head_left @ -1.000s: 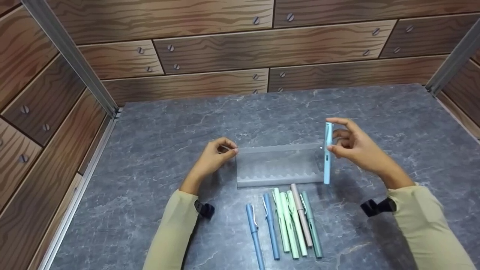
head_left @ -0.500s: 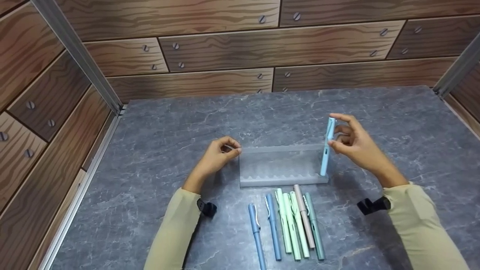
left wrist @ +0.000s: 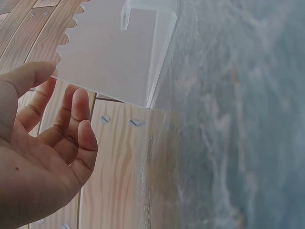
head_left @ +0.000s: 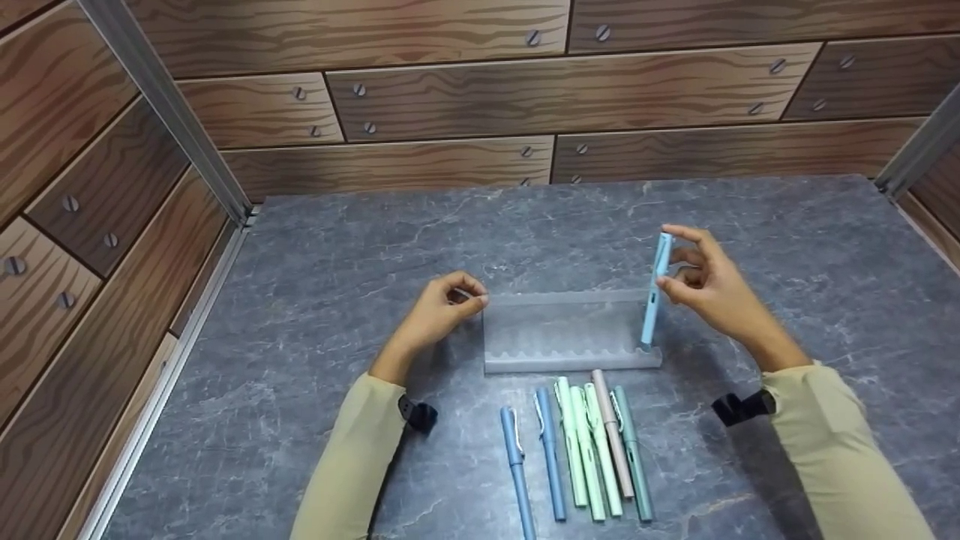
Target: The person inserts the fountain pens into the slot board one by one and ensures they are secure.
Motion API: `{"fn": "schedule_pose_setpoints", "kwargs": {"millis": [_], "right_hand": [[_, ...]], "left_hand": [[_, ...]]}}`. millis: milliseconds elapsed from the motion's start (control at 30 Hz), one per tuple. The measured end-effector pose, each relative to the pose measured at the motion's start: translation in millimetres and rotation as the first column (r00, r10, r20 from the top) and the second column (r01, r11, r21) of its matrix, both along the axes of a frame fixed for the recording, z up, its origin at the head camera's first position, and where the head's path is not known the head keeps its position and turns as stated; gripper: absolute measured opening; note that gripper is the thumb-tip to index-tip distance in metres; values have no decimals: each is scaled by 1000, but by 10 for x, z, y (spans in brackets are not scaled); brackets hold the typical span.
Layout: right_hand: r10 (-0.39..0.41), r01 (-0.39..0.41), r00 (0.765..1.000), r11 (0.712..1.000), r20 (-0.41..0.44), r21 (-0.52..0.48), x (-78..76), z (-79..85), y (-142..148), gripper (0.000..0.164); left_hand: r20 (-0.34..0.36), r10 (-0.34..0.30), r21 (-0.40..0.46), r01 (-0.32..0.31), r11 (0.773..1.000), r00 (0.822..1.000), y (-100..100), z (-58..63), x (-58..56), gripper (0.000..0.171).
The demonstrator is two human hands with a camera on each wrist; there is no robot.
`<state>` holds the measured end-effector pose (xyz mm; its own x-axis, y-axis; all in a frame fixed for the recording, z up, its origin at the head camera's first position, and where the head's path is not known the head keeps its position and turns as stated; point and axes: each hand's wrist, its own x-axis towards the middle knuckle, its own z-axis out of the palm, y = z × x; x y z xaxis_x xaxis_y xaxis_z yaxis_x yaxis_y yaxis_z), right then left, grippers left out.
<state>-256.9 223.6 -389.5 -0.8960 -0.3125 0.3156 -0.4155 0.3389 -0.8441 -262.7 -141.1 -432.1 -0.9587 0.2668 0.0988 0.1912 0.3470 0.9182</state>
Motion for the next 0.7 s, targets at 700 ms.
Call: {"fn": "schedule_pose_setpoints", "kwargs": {"millis": [700], "right_hand": [[-7, 6, 1000, 999, 24, 32, -86, -72, 13, 63]], "left_hand": [[6, 6, -9, -5, 1000, 1000, -5, 1, -3, 13]]}}
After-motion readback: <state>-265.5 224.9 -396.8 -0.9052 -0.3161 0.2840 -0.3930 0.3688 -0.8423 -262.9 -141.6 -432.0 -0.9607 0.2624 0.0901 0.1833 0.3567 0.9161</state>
